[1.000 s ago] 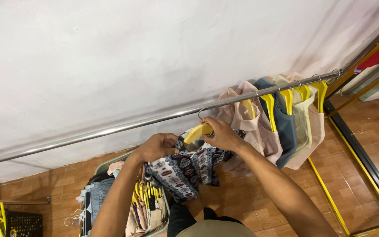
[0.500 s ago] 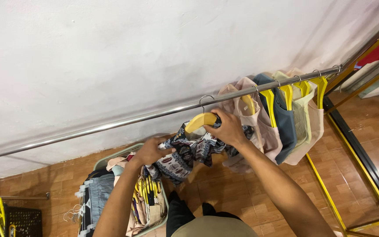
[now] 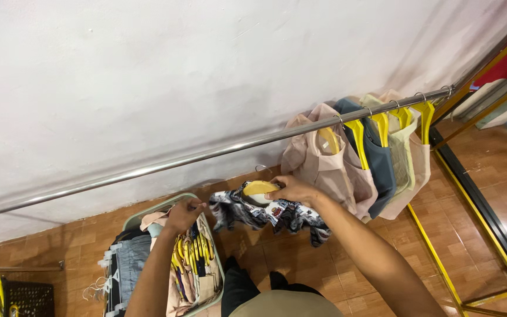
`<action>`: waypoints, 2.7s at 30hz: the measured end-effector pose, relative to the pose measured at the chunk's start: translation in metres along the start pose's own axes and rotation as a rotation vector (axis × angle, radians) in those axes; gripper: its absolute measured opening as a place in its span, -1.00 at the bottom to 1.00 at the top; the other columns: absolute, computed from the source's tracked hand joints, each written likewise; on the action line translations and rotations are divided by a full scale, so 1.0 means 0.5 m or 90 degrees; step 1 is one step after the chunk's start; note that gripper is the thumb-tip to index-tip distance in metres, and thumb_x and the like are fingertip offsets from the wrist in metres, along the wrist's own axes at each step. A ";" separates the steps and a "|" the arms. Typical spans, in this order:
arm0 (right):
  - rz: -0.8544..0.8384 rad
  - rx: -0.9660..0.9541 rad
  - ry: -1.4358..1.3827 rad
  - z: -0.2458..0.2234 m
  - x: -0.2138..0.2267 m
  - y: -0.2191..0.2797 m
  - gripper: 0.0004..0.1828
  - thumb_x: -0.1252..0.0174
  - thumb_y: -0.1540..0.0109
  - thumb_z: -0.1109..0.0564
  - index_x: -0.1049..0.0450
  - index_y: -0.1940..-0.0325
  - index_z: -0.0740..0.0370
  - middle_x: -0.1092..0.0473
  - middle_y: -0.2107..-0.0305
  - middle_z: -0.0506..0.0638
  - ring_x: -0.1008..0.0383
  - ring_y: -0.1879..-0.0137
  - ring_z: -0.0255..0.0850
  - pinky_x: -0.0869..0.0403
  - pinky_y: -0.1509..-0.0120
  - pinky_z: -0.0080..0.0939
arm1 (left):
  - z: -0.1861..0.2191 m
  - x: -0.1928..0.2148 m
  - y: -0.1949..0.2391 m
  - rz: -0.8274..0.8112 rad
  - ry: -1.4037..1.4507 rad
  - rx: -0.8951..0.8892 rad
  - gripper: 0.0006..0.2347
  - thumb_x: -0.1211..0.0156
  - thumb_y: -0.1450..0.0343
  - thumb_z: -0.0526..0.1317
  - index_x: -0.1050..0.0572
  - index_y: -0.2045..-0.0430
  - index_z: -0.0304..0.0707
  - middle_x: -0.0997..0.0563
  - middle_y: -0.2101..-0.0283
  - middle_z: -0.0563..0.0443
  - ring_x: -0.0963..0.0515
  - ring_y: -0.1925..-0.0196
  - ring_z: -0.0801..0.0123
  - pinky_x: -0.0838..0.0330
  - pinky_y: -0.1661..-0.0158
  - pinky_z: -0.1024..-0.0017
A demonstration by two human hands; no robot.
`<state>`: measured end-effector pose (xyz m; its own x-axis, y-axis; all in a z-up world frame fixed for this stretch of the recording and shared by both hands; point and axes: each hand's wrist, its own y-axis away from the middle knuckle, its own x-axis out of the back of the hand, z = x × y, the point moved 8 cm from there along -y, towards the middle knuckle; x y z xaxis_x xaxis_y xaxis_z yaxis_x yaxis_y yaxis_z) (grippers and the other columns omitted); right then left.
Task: The person buttons a patterned shirt hanging on a rack, then buttons a beige shirt also on the rack. Both shirts are handled one at a time and left hanging after buttoning.
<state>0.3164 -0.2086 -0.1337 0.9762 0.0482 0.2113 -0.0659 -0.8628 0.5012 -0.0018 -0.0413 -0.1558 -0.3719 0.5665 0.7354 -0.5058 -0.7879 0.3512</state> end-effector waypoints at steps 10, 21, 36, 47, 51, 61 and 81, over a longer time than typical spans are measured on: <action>-0.037 -0.144 -0.360 0.106 0.016 -0.097 -0.33 -0.37 -0.16 0.08 -0.38 -0.31 0.33 -0.51 0.03 0.23 -0.55 0.00 -0.05 -0.64 0.09 -0.08 | -0.035 -0.066 0.026 -0.070 0.089 -0.007 -0.55 -0.20 -0.38 0.13 -0.62 0.04 -0.22 -0.71 0.07 -0.12 -0.66 -0.05 0.21 -0.48 -0.09 0.30; 0.141 -0.223 -0.450 0.178 0.094 -0.168 -0.42 -0.28 -0.23 -0.04 -0.37 -0.29 0.20 -0.36 -0.13 0.12 -0.38 -0.18 -0.09 -0.42 -0.26 -0.03 | 0.026 -0.070 0.071 -0.129 0.134 0.030 -0.52 -0.12 -0.40 0.15 -0.59 -0.03 -0.22 -0.72 0.10 -0.08 -0.71 0.08 0.26 -0.51 -0.04 0.31; 0.192 -0.040 -0.603 0.014 0.164 -0.105 0.03 0.12 -0.04 -0.24 0.03 -0.58 0.13 0.18 -0.51 0.40 0.23 -0.62 0.25 0.29 -0.56 0.26 | 0.173 -0.100 0.052 -0.223 0.218 -0.076 -0.49 0.07 -0.48 0.12 -0.45 -0.18 -0.27 -0.66 -0.01 -0.07 -0.65 0.00 0.29 -0.32 -0.29 0.13; 0.201 -0.035 -0.630 0.035 0.161 -0.061 0.05 0.20 -0.13 -0.38 0.15 -0.63 0.10 0.20 -0.53 0.36 0.28 -0.63 0.23 0.38 -0.57 0.29 | 0.187 -0.141 0.023 -0.263 0.390 -0.097 -0.46 0.05 -0.50 0.10 -0.45 -0.18 -0.43 -0.63 0.01 -0.12 -0.58 -0.04 0.27 -0.25 -0.33 0.16; 0.198 -0.077 -0.607 0.061 0.156 -0.043 0.02 0.24 -0.18 -0.43 0.15 -0.63 0.08 0.17 -0.53 0.34 0.25 -0.64 0.20 0.37 -0.60 0.26 | 0.196 -0.149 0.023 -0.274 0.377 -0.089 -0.46 0.07 -0.50 0.12 -0.43 -0.18 -0.39 -0.63 -0.01 -0.08 -0.58 -0.05 0.30 -0.27 -0.33 0.21; 0.262 -0.129 -0.335 0.086 0.193 0.005 -0.37 0.12 -0.30 -0.19 -0.34 -0.38 0.13 -0.47 -0.14 0.08 -0.44 -0.19 -0.14 -0.27 -0.24 -0.01 | 0.220 -0.172 0.020 -0.300 0.370 -0.074 -0.46 0.08 -0.49 0.13 -0.45 -0.19 -0.32 -0.61 0.01 -0.06 -0.55 -0.06 0.29 -0.32 -0.27 0.23; 0.284 0.088 0.779 -0.229 0.340 -0.010 -0.61 -0.25 -0.15 0.04 -0.56 -0.07 0.05 -0.47 -0.03 0.10 -0.48 -0.16 0.01 -0.41 -0.21 0.12 | 0.509 -0.080 0.028 -0.209 0.050 -0.235 -0.71 -0.18 -0.45 -0.04 -0.55 0.03 -0.15 -0.67 0.07 -0.05 -0.69 0.07 0.26 -0.56 -0.06 0.28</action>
<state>0.4590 -0.1385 -0.0043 0.0517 0.1062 0.9930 -0.2399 -0.9639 0.1156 0.2041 -0.1365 -0.0330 -0.1969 0.7979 0.5697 -0.8422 -0.4351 0.3185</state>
